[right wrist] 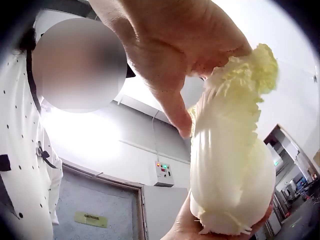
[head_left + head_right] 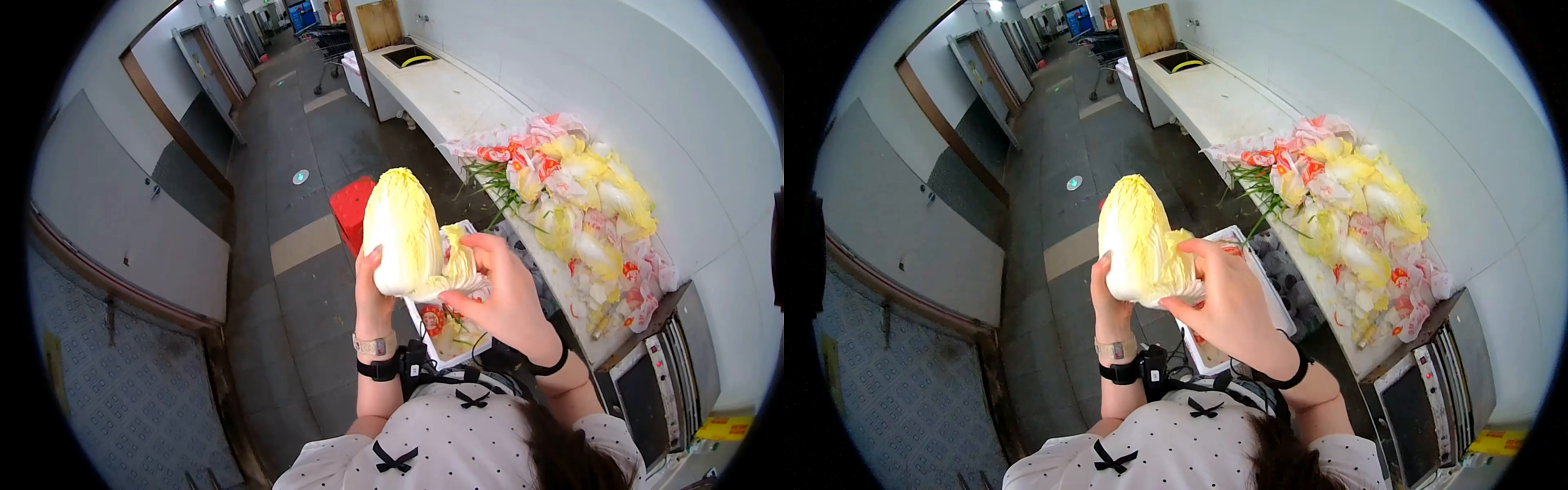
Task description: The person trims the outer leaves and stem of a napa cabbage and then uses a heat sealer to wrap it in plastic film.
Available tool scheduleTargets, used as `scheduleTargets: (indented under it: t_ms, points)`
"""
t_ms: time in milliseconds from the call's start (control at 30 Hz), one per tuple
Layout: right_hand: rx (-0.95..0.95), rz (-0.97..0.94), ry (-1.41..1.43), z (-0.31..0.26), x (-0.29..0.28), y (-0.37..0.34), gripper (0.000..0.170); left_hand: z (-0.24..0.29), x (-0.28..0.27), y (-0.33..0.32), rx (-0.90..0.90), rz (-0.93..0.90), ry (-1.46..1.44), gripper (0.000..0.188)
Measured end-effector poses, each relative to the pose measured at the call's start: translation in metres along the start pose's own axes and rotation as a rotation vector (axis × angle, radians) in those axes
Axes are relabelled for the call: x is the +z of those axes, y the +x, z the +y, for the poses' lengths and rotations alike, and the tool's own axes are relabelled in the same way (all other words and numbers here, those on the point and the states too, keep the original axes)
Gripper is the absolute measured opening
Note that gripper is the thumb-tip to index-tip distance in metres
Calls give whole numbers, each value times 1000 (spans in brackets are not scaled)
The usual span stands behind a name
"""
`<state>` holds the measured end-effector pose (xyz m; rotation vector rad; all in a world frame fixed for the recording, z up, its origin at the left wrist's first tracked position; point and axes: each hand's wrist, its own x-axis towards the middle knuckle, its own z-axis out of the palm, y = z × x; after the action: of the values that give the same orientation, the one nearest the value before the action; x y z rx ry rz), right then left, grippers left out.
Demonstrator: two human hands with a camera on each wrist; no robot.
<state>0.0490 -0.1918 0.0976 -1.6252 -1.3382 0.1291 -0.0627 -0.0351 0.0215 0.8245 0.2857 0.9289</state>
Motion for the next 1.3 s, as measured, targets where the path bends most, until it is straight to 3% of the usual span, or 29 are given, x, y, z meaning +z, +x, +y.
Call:
scheduleTargets:
  t_ms: [67,100,233,333,533,567,733,800,867,967,1000,1067,1100,1133,1167,1200,1233,1267,1300]
  points:
    - [-33,-152,-187,-7,-9,5,55,-2,1,3,-36,30,-36,56]
    - [-162,-85,-213,1,-6,5,44,-8,-2,6,-45,41,-85,51]
    - [-334,-70,-390,13,-2,-4,24,-11,7,12,-100,212,-167,49]
    - [-481,-24,-410,24,15,-25,21,-14,10,17,-121,286,-284,48]
    - [-494,103,-449,33,10,-42,22,-36,14,24,-158,179,-410,46]
    - [-485,109,-452,34,6,-43,21,-37,18,25,-204,209,-450,46]
    - [-454,56,-449,45,-20,-60,24,-45,41,27,-46,345,-308,49]
    - [-541,130,-346,36,-39,-73,24,-40,32,41,-28,469,-332,52]
    - [-320,92,-163,57,-55,-83,20,-30,15,50,65,483,-299,53]
    - [418,-58,-142,115,-59,-83,22,-18,3,51,46,237,-557,59]
    - [501,-171,-110,155,-54,-94,31,-18,6,49,3,184,-628,61]
    - [445,-499,-181,220,-42,-104,36,-28,7,53,-107,56,-819,63]
    - [388,-561,-176,242,-35,-101,37,-40,1,51,-194,-25,-986,64]
    - [326,-621,-175,262,-30,-94,37,-45,10,45,-357,-283,-1191,65]
    - [263,-685,-174,278,-28,-88,38,-51,15,42,-394,-371,-1239,67]
    - [243,-641,-119,282,-33,-65,36,-56,19,40,-430,-456,-1285,68]
    - [494,-455,384,283,-43,-47,34,-60,25,38,-428,-474,-1314,68]
    - [539,-332,101,291,-60,-21,29,-62,31,36,-428,-489,-1342,69]
    - [492,-144,326,301,-76,4,40,-62,36,34,-432,-504,-1370,69]
